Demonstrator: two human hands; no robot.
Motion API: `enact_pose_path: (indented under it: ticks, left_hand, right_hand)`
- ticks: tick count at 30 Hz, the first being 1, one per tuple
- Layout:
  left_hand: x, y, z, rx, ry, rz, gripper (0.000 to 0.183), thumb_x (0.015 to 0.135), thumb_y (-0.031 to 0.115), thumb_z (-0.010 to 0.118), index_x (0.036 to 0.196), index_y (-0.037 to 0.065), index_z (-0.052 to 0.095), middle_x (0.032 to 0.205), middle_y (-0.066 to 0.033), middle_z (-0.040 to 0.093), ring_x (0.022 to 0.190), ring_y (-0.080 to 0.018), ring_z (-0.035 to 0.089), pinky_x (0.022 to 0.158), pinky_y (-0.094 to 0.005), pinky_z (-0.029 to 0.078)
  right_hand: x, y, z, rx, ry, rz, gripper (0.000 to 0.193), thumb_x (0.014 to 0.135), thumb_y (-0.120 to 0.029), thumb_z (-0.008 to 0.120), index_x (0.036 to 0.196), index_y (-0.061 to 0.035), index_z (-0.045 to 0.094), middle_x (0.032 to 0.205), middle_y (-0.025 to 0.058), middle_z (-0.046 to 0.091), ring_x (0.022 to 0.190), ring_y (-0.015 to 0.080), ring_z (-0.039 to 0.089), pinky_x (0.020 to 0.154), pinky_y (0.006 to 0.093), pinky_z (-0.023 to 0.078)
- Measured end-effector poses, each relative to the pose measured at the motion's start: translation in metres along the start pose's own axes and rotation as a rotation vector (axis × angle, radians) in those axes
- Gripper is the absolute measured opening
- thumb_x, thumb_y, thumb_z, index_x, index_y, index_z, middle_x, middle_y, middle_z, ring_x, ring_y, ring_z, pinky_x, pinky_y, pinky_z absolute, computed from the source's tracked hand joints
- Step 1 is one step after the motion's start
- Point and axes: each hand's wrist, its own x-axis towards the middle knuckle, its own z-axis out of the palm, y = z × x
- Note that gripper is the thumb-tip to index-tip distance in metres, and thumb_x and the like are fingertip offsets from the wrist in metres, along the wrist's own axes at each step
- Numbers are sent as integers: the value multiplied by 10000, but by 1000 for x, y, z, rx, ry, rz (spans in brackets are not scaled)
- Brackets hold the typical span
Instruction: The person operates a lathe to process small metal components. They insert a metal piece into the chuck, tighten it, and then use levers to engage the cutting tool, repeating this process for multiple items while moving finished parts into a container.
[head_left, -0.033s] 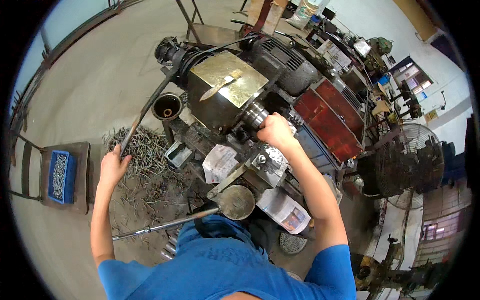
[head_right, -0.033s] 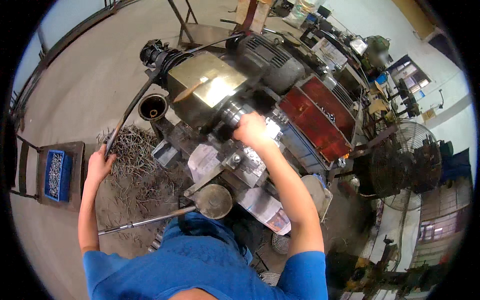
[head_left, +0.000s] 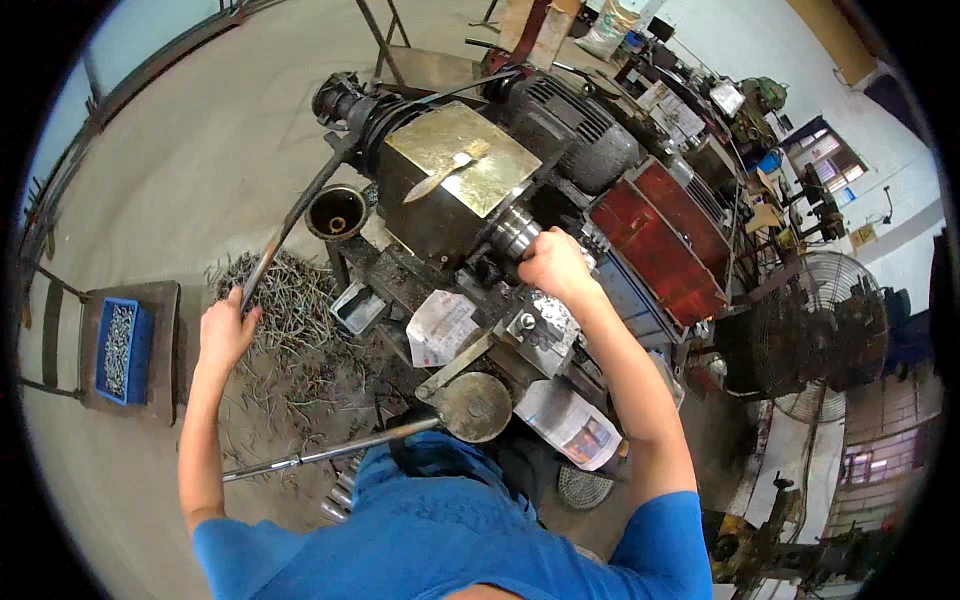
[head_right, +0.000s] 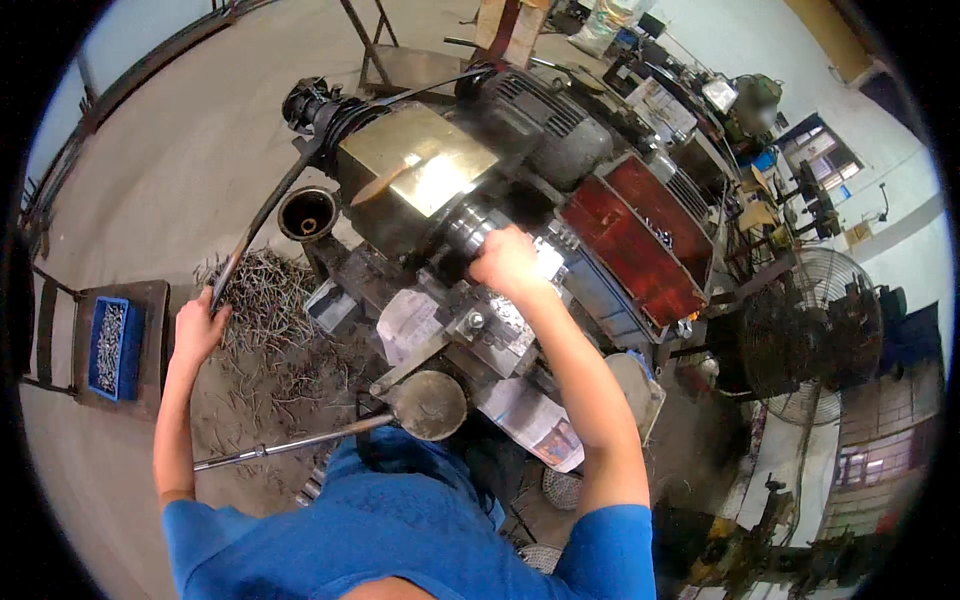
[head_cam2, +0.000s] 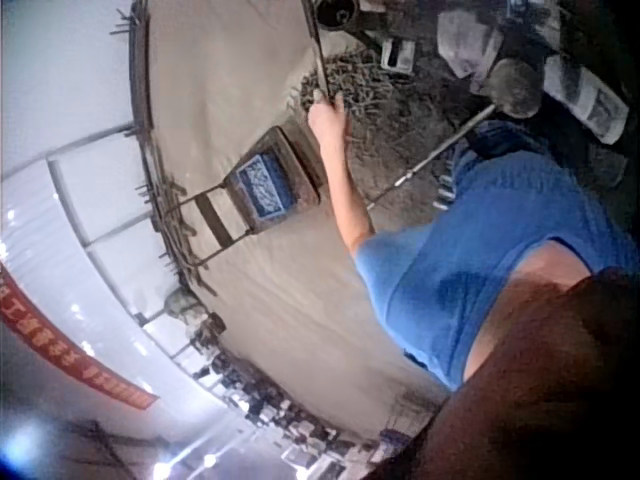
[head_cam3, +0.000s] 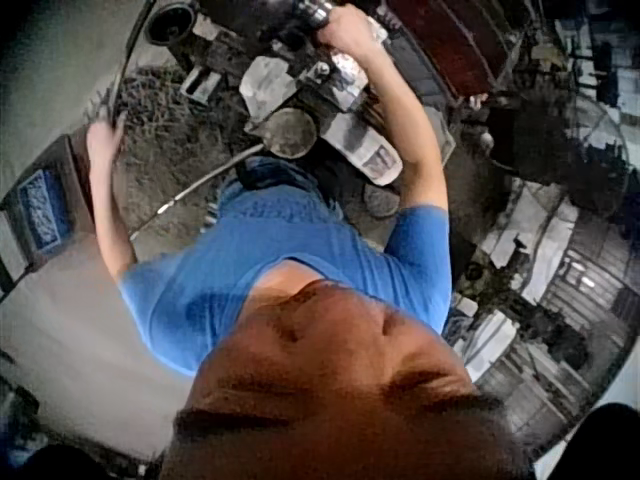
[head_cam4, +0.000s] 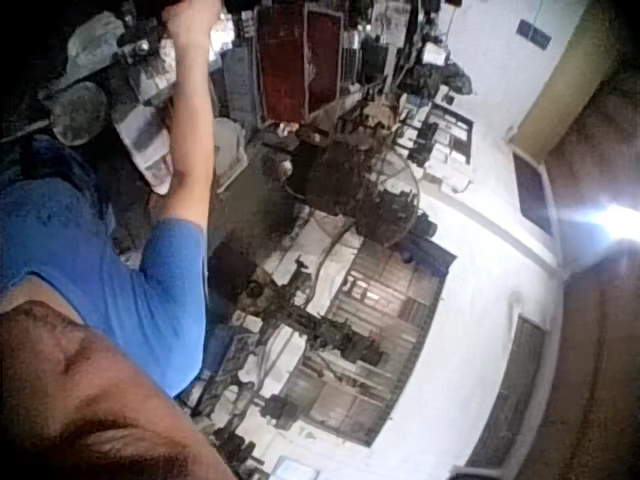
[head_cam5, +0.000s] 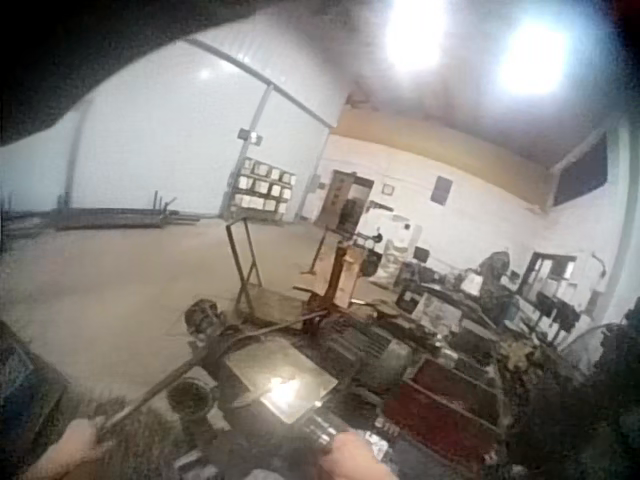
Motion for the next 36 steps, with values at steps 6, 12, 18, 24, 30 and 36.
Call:
enact_pose_path:
  ticks: [6, 12, 18, 24, 30, 36]
  left_hand:
    - [87, -134, 1, 468, 71, 8, 80, 722, 123, 567, 765, 56, 558, 624, -156, 592, 614, -340, 605, 558, -440, 473]
    - [132, -147, 0, 487, 23, 64, 72, 721, 98, 543, 757, 57, 590, 690, -156, 617, 689, -326, 618, 625, -430, 497]
    - [111, -15, 22, -330, 529, 161, 310, 820, 296, 618, 995, 40, 627, 902, -138, 638, 856, -279, 600, 782, -375, 459]
    - [52, 54, 205, -147, -413, 91, 361, 707, 287, 689, 951, 28, 627, 853, -187, 649, 777, -340, 635, 683, -438, 496]
    - [96, 45, 214, 416, -440, 603, 187, 676, 184, 613, 855, 152, 656, 811, -103, 653, 767, -285, 643, 645, -418, 502]
    - [96, 67, 196, 262, -571, 220, 319, 709, 361, 662, 945, 147, 662, 941, -117, 659, 922, -299, 619, 776, -431, 491]
  right_hand:
    - [-2, 1, 5, -24, 66, 29, 263, 544, -204, 623, 737, -44, 701, 846, 206, 599, 835, 355, 583, 757, 385, 484]
    - [-6, 2, 5, -109, 85, -19, 262, 538, -208, 615, 727, -47, 701, 768, 148, 628, 850, 307, 577, 769, 360, 486]
    - [-63, 10, -25, 10, 474, -342, 286, 519, -151, 618, 783, -46, 655, 958, 105, 616, 870, 292, 521, 787, 371, 443]
    - [-187, 75, -37, 63, 453, -14, 325, 531, -105, 625, 844, -23, 653, 989, 127, 611, 897, 312, 534, 805, 387, 455]
    - [-353, 155, 7, 178, 389, 586, 358, 547, -111, 629, 884, -1, 672, 985, 156, 638, 939, 311, 588, 825, 359, 476]
    - [-542, 221, 98, -139, 130, 1277, 518, 572, -117, 602, 1083, -31, 595, 928, 226, 624, 911, 382, 586, 829, 427, 455]
